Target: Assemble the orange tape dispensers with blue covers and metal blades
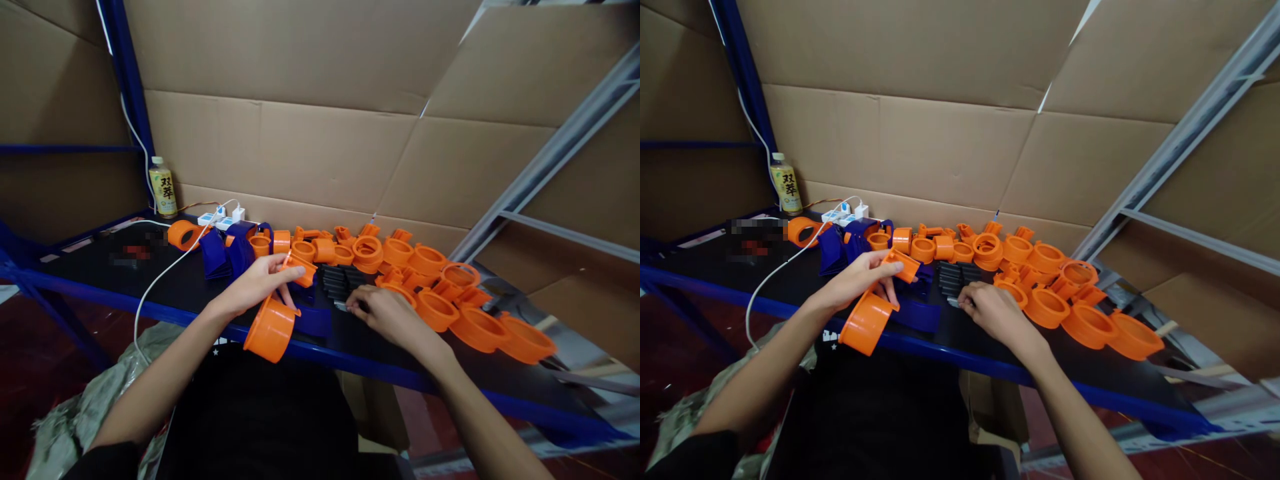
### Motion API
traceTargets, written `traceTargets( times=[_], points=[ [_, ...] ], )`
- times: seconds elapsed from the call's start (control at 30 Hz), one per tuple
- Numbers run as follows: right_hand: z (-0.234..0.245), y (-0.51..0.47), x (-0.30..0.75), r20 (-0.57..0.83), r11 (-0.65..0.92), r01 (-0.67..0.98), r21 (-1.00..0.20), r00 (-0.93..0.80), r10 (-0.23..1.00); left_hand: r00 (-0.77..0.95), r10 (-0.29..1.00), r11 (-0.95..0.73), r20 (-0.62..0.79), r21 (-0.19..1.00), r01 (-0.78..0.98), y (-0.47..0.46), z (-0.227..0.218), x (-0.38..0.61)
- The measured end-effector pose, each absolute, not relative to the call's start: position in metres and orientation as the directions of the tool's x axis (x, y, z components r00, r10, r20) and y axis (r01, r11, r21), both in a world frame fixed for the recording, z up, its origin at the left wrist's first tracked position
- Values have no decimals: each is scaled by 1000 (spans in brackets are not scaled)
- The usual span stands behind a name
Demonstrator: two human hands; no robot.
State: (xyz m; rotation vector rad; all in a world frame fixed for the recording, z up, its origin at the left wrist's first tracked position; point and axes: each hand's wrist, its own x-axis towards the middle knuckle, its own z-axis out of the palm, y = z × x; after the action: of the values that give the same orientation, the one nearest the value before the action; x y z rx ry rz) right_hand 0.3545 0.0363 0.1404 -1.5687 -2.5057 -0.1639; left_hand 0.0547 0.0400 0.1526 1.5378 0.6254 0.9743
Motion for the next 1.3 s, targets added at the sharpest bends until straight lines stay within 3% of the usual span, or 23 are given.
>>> traceTargets(
  times=[0.2,0.33,0.43,0.73,1.0,1.3],
  points=[
    [145,44,358,221,436,869,-234,-389,894,507,832,-201,226,974,-104,38,148,64],
    [163,39,351,360,478,740,-473,-332,872,493,842,-187,218,976,-111,39,146,64],
    [185,28,332,450,533,627,-568,-306,839,526,822,-177,216,976,-124,40,144,66],
    [195,24,287,547,642,623,-448,-377,748,576,792,-134,202,978,-159,38,143,69],
    [178,41,275,586,672,595,-441,-377,718,608,784,-64,122,991,-116,44,140,68],
    [175,72,281,622,653,632,-417,-326,712,483,867,56,126,937,-345,61,143,51]
  ],
)
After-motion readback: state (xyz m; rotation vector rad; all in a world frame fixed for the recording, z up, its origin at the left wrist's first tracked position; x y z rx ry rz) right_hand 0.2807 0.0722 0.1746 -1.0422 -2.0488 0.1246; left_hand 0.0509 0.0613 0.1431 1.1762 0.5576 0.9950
